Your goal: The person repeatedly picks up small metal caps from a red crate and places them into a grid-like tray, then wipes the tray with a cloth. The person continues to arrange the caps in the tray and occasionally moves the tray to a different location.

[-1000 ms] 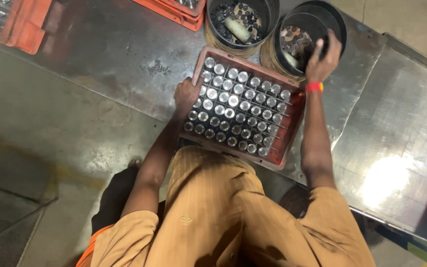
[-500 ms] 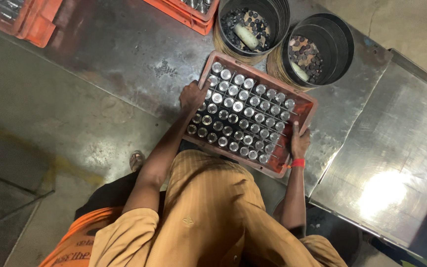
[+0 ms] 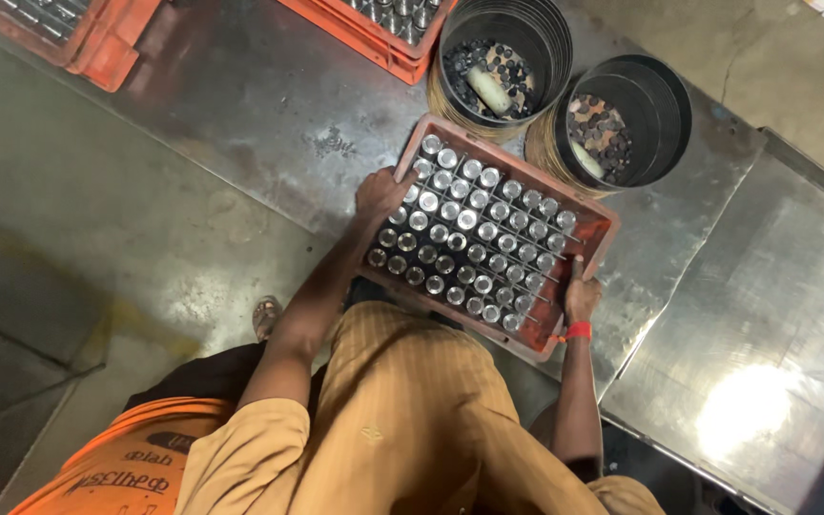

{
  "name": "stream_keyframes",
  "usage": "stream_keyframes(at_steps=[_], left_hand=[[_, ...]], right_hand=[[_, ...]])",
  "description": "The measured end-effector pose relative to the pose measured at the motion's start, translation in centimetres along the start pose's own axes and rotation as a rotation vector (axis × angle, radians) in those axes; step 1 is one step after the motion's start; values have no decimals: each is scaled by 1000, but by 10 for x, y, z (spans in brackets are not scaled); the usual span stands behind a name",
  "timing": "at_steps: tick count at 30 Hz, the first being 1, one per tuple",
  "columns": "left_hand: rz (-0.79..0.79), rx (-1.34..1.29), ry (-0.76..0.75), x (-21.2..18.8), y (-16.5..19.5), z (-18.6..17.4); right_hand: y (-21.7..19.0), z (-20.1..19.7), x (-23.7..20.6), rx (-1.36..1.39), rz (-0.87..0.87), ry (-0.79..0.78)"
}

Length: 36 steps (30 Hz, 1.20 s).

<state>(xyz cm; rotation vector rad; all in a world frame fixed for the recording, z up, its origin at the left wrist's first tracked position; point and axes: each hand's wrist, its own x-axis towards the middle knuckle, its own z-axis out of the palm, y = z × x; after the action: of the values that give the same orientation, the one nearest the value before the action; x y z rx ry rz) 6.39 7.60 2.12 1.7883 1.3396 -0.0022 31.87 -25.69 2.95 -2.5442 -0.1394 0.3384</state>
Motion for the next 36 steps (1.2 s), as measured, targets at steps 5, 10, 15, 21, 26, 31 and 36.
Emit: stream_keyframes(at_steps=[5, 10, 15, 21, 26, 31, 36], left_hand=[[-10, 16, 46, -3, 6, -1], [-13, 6, 58, -7, 12, -7], [-27, 4, 47, -10, 15, -10], [-23, -3, 46, -10, 15, -12], [-28, -18, 42, -11, 14, -12], [-49, 6, 37, -10, 14, -12], [-36, -6, 38, -8, 13, -11]], right_hand=[[3, 2, 2, 41, 81, -53], [6, 4, 2, 66, 11, -9], [7, 5, 4, 105, -5, -25], [6, 5, 2, 93, 31, -15], [3, 4, -2, 80, -13, -2], [-2, 2, -5, 85, 13, -10], [-5, 0, -6, 42, -14, -18]])
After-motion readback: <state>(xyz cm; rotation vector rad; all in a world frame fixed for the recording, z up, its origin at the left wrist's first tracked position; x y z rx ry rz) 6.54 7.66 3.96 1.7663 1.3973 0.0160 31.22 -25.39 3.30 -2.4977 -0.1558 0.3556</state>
